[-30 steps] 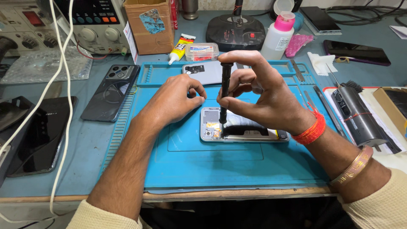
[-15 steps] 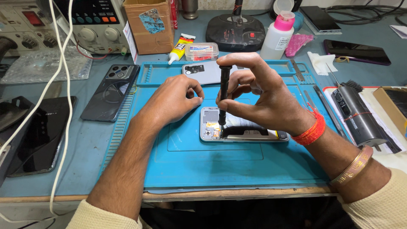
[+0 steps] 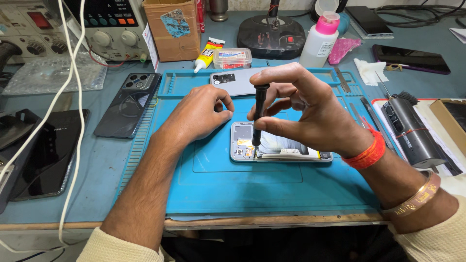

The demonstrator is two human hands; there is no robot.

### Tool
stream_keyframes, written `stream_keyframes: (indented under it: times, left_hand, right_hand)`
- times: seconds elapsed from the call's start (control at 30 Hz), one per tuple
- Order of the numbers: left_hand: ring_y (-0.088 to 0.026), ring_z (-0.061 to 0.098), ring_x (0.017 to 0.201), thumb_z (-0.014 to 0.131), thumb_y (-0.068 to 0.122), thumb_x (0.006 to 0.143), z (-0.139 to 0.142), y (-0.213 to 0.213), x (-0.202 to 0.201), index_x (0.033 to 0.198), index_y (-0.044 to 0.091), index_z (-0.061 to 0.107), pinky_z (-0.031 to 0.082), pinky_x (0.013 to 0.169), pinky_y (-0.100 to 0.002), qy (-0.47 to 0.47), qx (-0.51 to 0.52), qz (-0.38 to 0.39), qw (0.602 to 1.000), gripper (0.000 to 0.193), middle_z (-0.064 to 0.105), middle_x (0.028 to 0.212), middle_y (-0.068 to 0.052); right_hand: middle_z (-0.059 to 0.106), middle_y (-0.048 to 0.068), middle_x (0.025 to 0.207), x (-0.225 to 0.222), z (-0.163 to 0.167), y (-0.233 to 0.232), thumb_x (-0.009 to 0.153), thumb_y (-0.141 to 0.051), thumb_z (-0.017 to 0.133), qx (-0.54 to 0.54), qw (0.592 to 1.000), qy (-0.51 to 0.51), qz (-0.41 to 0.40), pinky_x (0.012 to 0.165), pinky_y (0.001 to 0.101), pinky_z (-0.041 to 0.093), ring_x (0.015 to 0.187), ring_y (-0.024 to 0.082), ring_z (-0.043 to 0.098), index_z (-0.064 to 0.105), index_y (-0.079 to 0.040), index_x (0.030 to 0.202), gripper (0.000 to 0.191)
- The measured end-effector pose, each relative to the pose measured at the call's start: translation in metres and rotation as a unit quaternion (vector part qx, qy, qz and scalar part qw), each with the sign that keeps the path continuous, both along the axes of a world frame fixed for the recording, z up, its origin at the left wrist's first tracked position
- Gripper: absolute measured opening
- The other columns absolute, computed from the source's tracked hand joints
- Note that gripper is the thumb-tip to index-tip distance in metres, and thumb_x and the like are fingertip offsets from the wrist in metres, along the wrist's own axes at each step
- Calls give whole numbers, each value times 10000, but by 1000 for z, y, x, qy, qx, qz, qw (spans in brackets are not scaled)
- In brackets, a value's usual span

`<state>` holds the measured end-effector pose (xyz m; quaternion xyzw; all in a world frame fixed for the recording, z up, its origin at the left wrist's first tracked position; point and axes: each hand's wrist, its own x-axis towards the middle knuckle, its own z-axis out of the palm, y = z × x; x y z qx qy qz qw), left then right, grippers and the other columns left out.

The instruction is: The person holds a smartphone and pries along the edge of its back cover using a thin metal blade, working around the phone's edge. They separate and lift off the back cover, set it on the mat, then use a screwdriver to unscrew screws from the exposed internal components of the phone.

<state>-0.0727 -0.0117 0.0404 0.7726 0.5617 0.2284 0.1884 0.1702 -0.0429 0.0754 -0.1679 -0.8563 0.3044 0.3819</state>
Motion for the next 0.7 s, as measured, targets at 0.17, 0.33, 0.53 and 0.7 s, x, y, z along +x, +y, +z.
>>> stream_keyframes:
  times: [0.17,0.33,0.53,0.7]
  left_hand:
    - [-258,716,855,763,190,791,-1,0,0,928,75,775,551,753,-412,-7,7,-2,1000,179,727,878,-129]
    - [-231,719,833,752,185,794,-5,2,-2,910,56,764,553,738,-395,-35,21,-25,999,174,733,842,-111]
    - [-142,646,810,765,206,851,-7,6,1,902,62,737,543,730,-328,-208,-46,-175,961,155,732,852,-31]
    - [-79,659,892,733,66,856,2,-2,1,1003,45,673,561,793,-261,-369,-228,-305,848,161,710,954,4]
  right_hand:
    - [689,42,1138,2,8,-2,897,30,726,-48,998,-22,19,975,332,633,1097,146,751,452,-66,1395,577]
    - [585,49,1326,-3,-3,1,885,5,839,43,999,-5,-31,989,332,639,1126,136,660,465,-71,1421,658]
    - [611,44,1301,4,-3,2,925,25,776,-19,1000,5,10,1046,337,613,1142,135,694,462,-61,1451,618]
    - [671,35,1135,-7,-4,2,908,20,827,42,998,37,-17,1009,322,604,1061,126,694,530,-49,1414,590]
